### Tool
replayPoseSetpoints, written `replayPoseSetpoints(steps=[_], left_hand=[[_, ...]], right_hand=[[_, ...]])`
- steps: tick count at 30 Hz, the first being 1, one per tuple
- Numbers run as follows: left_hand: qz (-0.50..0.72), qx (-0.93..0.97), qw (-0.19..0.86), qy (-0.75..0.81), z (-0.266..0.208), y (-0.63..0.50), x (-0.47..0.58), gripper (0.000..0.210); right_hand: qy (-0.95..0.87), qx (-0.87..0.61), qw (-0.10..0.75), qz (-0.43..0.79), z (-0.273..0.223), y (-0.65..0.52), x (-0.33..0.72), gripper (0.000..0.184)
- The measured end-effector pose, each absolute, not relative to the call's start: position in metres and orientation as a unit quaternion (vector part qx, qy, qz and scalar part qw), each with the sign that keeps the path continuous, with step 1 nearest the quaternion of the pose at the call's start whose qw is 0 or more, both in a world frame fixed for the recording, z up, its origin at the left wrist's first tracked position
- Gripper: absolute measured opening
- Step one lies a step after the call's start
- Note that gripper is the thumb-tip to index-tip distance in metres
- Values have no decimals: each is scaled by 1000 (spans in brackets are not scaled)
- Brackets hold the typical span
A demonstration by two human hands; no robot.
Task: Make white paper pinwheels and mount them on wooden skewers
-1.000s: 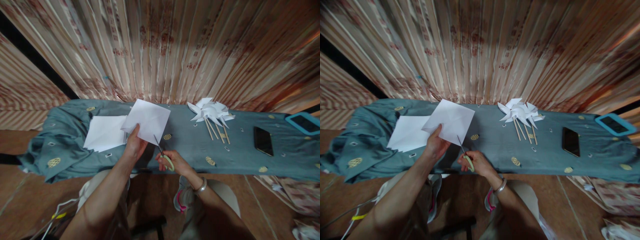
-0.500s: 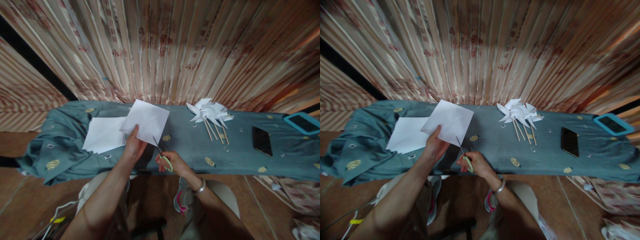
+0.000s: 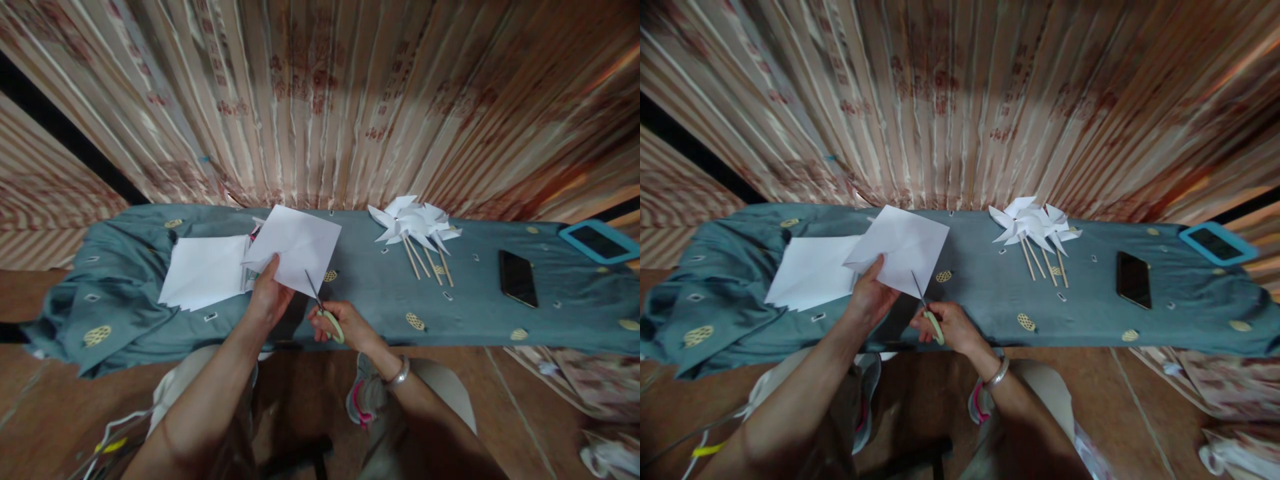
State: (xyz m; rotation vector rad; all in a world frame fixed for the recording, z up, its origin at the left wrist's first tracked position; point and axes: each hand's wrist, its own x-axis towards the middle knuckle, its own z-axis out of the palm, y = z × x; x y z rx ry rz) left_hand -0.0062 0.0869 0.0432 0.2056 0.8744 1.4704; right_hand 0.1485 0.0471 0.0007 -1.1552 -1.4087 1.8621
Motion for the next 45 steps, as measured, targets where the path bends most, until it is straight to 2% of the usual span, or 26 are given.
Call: replayPoseSetpoints(steps=[7,45], left_hand=[[651,84,645,391,46,87,-5,22],[618,101,672,394,39,79,0,21]], right_hand=[[-524,-431,264,686,-4,47,149,39],[-527,-446,287,664,0,49,148,41]])
